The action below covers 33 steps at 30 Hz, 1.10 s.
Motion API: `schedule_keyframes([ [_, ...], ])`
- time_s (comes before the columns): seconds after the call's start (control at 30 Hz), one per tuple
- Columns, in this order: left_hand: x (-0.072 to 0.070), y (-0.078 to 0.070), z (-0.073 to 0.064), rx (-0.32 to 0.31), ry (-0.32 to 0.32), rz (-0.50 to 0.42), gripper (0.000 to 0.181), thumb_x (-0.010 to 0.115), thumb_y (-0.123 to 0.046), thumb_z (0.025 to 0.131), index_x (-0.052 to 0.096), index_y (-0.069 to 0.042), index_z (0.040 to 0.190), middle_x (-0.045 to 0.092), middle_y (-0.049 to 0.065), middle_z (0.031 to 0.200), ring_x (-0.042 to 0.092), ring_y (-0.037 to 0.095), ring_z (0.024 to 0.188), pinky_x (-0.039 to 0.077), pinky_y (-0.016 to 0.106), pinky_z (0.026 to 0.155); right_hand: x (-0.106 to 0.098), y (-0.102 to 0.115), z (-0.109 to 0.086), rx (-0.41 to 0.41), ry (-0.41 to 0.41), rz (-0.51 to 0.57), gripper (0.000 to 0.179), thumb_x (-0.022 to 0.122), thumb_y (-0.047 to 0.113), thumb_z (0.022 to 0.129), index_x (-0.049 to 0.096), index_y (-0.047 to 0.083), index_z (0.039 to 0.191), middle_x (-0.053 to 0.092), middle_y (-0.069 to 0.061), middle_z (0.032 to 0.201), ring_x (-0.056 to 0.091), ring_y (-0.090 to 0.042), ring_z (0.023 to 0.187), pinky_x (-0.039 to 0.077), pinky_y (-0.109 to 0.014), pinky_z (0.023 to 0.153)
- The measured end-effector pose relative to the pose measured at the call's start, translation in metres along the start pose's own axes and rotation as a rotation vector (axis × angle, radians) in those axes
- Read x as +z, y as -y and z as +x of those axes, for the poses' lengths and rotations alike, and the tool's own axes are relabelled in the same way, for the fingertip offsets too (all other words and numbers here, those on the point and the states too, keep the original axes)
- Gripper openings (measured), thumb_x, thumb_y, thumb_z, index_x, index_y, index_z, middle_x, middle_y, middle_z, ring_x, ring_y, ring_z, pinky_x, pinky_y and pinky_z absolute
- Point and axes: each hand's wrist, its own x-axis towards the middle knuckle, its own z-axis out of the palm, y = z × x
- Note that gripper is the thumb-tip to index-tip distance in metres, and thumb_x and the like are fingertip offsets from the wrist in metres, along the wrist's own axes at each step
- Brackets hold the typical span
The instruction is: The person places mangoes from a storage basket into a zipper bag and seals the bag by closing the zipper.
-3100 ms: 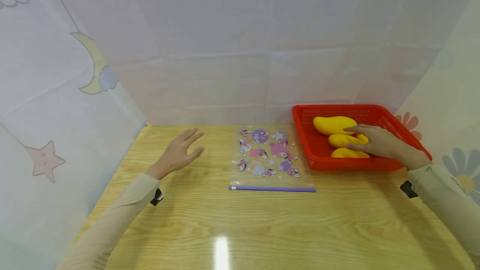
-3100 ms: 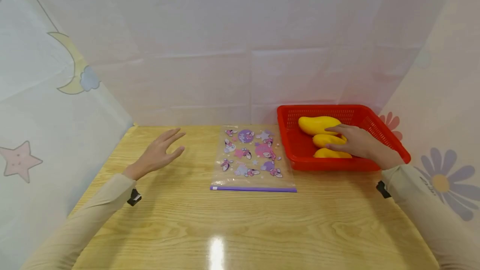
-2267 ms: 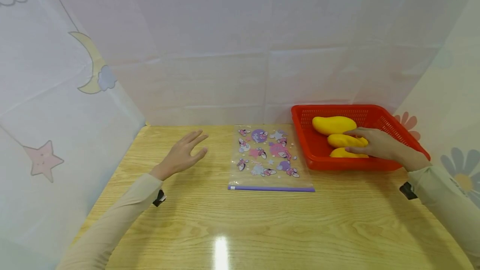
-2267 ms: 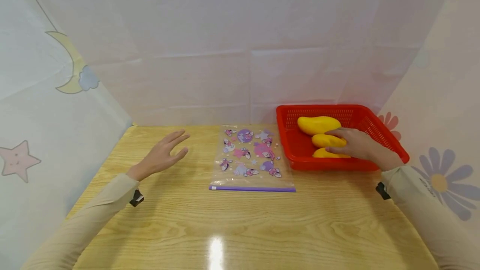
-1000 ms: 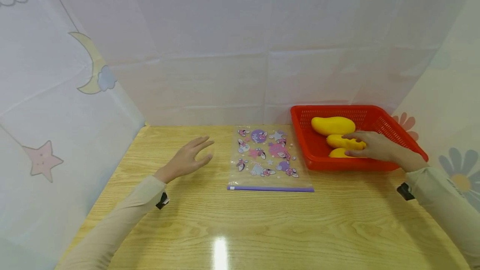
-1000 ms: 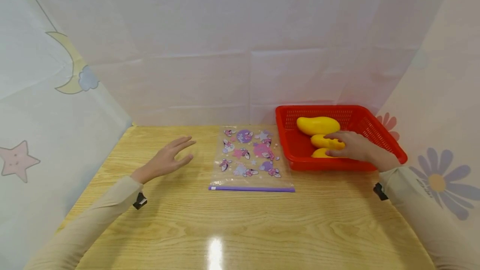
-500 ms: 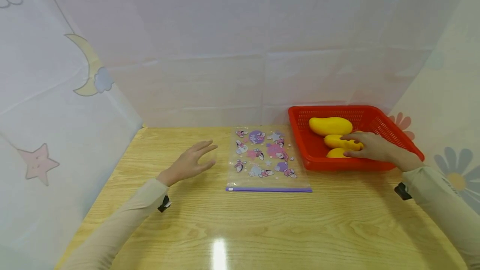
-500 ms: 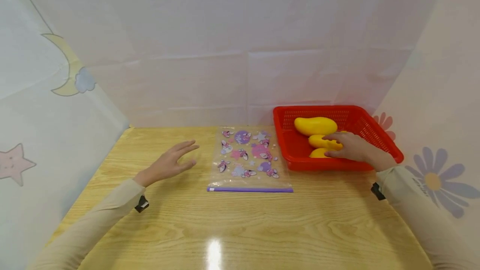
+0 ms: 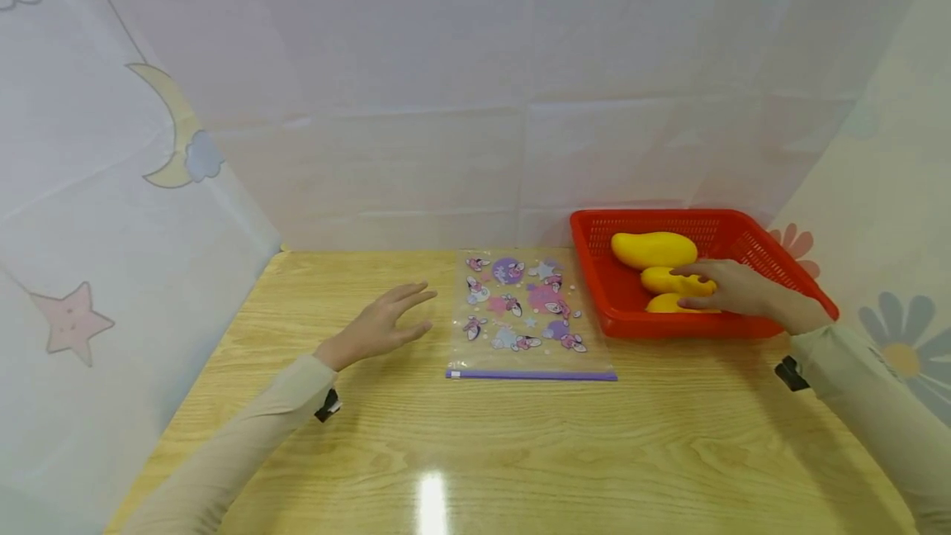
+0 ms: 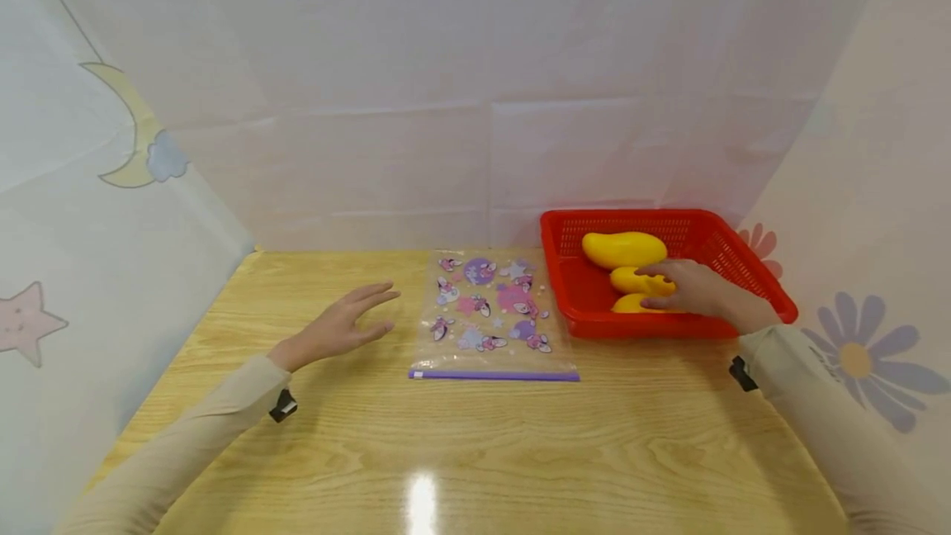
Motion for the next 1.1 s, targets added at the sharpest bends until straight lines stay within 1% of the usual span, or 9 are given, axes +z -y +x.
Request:
schedule_keyframes([
  [0.17, 0.003, 0.000, 0.000, 0.006, 0.004, -0.001, 0.058, 0.064, -0.033, 0.097, 0.048, -0.008, 0.146, 0.038, 0.017, 0.154, 0.037, 0.039, 0.139, 0.034, 0.059, 0.112, 0.001, 0.002, 0.000, 0.002, 0.008, 0.004, 0.059, 0.074, 0.036, 0.089, 0.058, 0.000, 0.134, 0.056, -0.028, 0.132, 0.053, -0.047, 0.117, 0.047, -0.067, 0.094],
  [0.33, 0.002, -0.004, 0.000, 0.009, 0.013, -0.007, 0.058, 0.063, -0.035, 0.098, 0.047, -0.009, 0.147, 0.038, 0.016, 0.154, 0.036, 0.038, 0.139, 0.034, 0.058, 0.112, 0.001, 0.000, 0.001, -0.004, 0.015, -0.002, 0.059, 0.074, 0.036, 0.089, 0.059, 0.000, 0.132, 0.056, -0.028, 0.132, 0.055, -0.046, 0.115, 0.049, -0.065, 0.093],
  [0.43, 0.003, -0.006, 0.000, 0.013, 0.013, -0.013, 0.058, 0.064, -0.034, 0.098, 0.047, -0.008, 0.147, 0.039, 0.018, 0.153, 0.037, 0.039, 0.139, 0.035, 0.059, 0.112, 0.002, -0.003, 0.001, -0.012, 0.020, -0.008, 0.059, 0.074, 0.037, 0.089, 0.059, 0.000, 0.132, 0.057, -0.028, 0.131, 0.058, -0.045, 0.112, 0.051, -0.064, 0.091],
  [0.57, 0.006, -0.008, 0.001, 0.037, 0.005, -0.025, 0.057, 0.066, -0.029, 0.096, 0.048, -0.005, 0.145, 0.041, 0.020, 0.151, 0.038, 0.041, 0.137, 0.036, 0.060, 0.110, 0.003, -0.005, 0.001, -0.016, 0.031, -0.012, 0.058, 0.075, 0.036, 0.088, 0.061, 0.000, 0.130, 0.059, -0.027, 0.128, 0.061, -0.042, 0.105, 0.054, -0.061, 0.088],
  [0.67, 0.008, -0.009, 0.001, 0.037, 0.015, -0.035, 0.056, 0.066, -0.028, 0.097, 0.049, -0.005, 0.145, 0.040, 0.019, 0.152, 0.038, 0.040, 0.137, 0.036, 0.059, 0.111, 0.004, -0.007, 0.000, -0.019, 0.033, -0.007, 0.056, 0.076, 0.034, 0.087, 0.062, 0.000, 0.129, 0.061, -0.025, 0.125, 0.063, -0.039, 0.101, 0.055, -0.058, 0.086],
  [0.83, 0.011, -0.010, 0.001, 0.026, 0.032, -0.043, 0.056, 0.063, -0.034, 0.098, 0.049, -0.009, 0.146, 0.039, 0.015, 0.153, 0.037, 0.039, 0.139, 0.034, 0.057, 0.112, 0.003, -0.006, -0.001, -0.028, 0.037, 0.015, 0.053, 0.077, 0.030, 0.087, 0.063, -0.001, 0.126, 0.063, -0.022, 0.121, 0.064, -0.038, 0.099, 0.057, -0.055, 0.085],
  [1.0, 0.013, -0.012, 0.002, 0.055, 0.011, -0.042, 0.055, 0.065, -0.032, 0.097, 0.050, -0.008, 0.145, 0.041, 0.017, 0.152, 0.039, 0.039, 0.137, 0.035, 0.056, 0.112, 0.002, -0.005, 0.000, -0.050, 0.045, 0.037, 0.050, 0.078, 0.028, 0.086, 0.065, -0.003, 0.124, 0.064, -0.021, 0.118, 0.065, -0.038, 0.097, 0.058, -0.053, 0.084],
  [1.1, 0.014, -0.013, 0.003, 0.070, 0.007, -0.045, 0.055, 0.067, -0.029, 0.096, 0.051, -0.008, 0.144, 0.042, 0.019, 0.151, 0.040, 0.039, 0.137, 0.035, 0.057, 0.112, 0.002, -0.007, 0.002, -0.059, 0.053, 0.032, 0.050, 0.078, 0.028, 0.086, 0.065, -0.003, 0.123, 0.065, -0.020, 0.117, 0.066, -0.036, 0.096, 0.059, -0.051, 0.083],
])
